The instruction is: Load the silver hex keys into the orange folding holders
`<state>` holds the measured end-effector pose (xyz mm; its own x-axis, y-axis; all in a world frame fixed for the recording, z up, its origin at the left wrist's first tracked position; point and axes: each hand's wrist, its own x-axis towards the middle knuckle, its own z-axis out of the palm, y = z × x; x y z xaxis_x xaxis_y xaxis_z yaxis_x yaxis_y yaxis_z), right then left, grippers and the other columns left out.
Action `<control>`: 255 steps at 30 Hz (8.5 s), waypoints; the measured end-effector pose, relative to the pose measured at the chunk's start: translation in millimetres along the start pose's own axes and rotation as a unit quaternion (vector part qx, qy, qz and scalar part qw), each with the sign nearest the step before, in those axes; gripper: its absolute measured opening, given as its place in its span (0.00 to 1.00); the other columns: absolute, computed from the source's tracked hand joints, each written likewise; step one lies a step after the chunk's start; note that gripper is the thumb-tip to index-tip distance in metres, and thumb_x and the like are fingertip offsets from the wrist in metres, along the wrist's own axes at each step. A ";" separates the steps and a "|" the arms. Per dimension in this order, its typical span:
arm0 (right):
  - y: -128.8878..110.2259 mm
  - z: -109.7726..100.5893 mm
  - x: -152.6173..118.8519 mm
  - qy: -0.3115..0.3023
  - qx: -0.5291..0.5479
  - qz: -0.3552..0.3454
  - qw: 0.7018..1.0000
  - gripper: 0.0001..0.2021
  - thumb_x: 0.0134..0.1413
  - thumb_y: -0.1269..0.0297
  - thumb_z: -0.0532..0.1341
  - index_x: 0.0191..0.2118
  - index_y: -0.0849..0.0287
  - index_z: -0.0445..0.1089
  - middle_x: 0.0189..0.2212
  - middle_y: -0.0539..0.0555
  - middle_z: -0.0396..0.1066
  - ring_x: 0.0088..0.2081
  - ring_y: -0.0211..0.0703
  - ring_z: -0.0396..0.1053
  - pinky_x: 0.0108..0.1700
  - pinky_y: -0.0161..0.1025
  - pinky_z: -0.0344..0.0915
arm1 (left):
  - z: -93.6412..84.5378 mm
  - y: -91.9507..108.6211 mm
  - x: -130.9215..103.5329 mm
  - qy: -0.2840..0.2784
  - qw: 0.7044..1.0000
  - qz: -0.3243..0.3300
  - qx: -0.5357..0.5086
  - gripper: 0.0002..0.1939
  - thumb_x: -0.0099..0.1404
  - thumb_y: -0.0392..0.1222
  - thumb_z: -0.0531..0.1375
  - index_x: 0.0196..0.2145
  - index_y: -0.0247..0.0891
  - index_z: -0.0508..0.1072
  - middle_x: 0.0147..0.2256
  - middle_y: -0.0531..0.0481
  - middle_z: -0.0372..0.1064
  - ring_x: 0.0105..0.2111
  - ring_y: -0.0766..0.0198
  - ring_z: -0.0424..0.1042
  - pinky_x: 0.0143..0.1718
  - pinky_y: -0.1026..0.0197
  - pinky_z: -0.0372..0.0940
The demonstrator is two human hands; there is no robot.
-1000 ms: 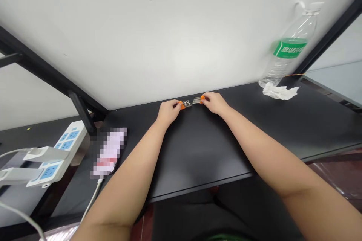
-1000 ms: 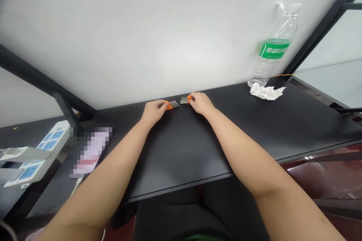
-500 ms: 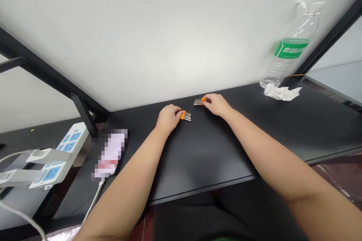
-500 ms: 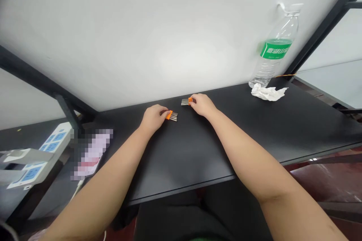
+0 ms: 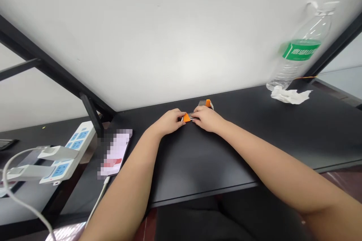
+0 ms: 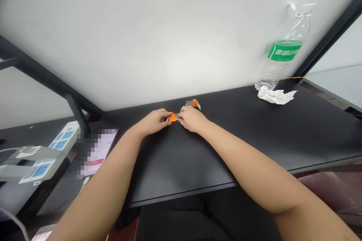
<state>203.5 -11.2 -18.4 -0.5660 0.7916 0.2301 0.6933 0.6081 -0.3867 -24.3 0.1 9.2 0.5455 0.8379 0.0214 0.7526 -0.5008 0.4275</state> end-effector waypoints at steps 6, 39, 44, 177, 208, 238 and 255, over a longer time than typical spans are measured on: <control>8.7 0.5 1.3 0.037 0.015 0.036 0.999 0.09 0.64 0.65 0.63 0.45 0.59 0.79 0.50 0.61 0.71 0.49 0.50 0.71 0.54 0.47 0.68 | 11.0 -5.6 9.7 0.062 0.997 0.034 0.015 0.16 0.70 0.42 0.58 0.52 0.46 0.79 0.42 0.47 0.76 0.41 0.57 0.75 0.46 0.57 0.69; 15.1 -16.4 6.1 -0.105 0.117 0.137 0.978 0.20 0.50 0.64 0.70 0.49 0.58 0.70 0.46 0.57 0.73 0.42 0.47 0.72 0.39 0.39 0.65 | 11.0 26.7 9.2 0.058 0.975 -0.131 -0.169 0.10 0.59 0.46 0.63 0.36 0.40 0.78 0.27 0.53 0.77 0.27 0.62 0.73 0.29 0.61 0.64; 10.6 -15.8 -0.9 -0.081 0.114 0.089 0.986 0.14 0.50 0.67 0.68 0.44 0.57 0.71 0.43 0.56 0.73 0.42 0.46 0.70 0.39 0.38 0.63 | 11.3 31.9 8.7 0.022 0.975 -0.117 -0.186 0.15 0.61 0.48 0.63 0.43 0.40 0.80 0.29 0.52 0.78 0.29 0.61 0.74 0.31 0.61 0.64; -6.8 -23.3 -13.1 0.007 0.247 0.184 0.951 0.05 0.55 0.67 0.59 0.31 0.56 0.71 0.26 0.48 0.75 0.23 0.37 0.70 0.28 0.35 0.64 | 18.9 39.6 2.9 -0.008 0.979 -0.016 -0.202 0.19 0.67 0.43 0.58 0.55 0.43 0.62 0.32 0.55 0.74 0.28 0.65 0.70 0.30 0.63 0.62; -15.3 -26.1 -15.0 -0.104 0.334 0.218 0.911 0.08 0.48 0.72 0.61 0.37 0.57 0.71 0.27 0.51 0.74 0.24 0.38 0.70 0.24 0.33 0.63 | 10.0 41.6 -2.0 0.003 0.968 0.048 -0.246 0.15 0.56 0.35 0.60 0.41 0.42 0.65 0.27 0.57 0.70 0.27 0.65 0.68 0.29 0.63 0.59; -11.9 -39.9 -18.6 -0.129 0.156 0.258 0.945 0.07 0.49 0.68 0.61 0.35 0.55 0.76 0.24 0.52 0.75 0.20 0.41 0.68 0.21 0.37 0.59 | 7.0 37.5 -2.4 -0.077 0.947 0.003 -0.313 0.17 0.49 0.31 0.60 0.38 0.42 0.68 0.23 0.58 0.67 0.23 0.66 0.67 0.25 0.64 0.61; 0.4 -44.5 -21.4 -0.094 -0.051 0.230 0.967 0.02 0.54 0.64 0.62 0.34 0.55 0.72 0.35 0.55 0.75 0.34 0.46 0.70 0.30 0.39 0.57 | -12.0 18.0 -2.1 -0.187 0.897 -0.003 -0.401 0.11 0.56 0.36 0.66 0.39 0.36 0.74 0.27 0.51 0.74 0.26 0.66 0.71 0.28 0.66 0.63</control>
<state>235.7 -25.2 16.3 -0.2509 0.9611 -0.1154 0.9260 0.2035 -0.3181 -16.3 -8.1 27.7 0.7407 0.6332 -0.2247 0.3309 -0.0528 0.9422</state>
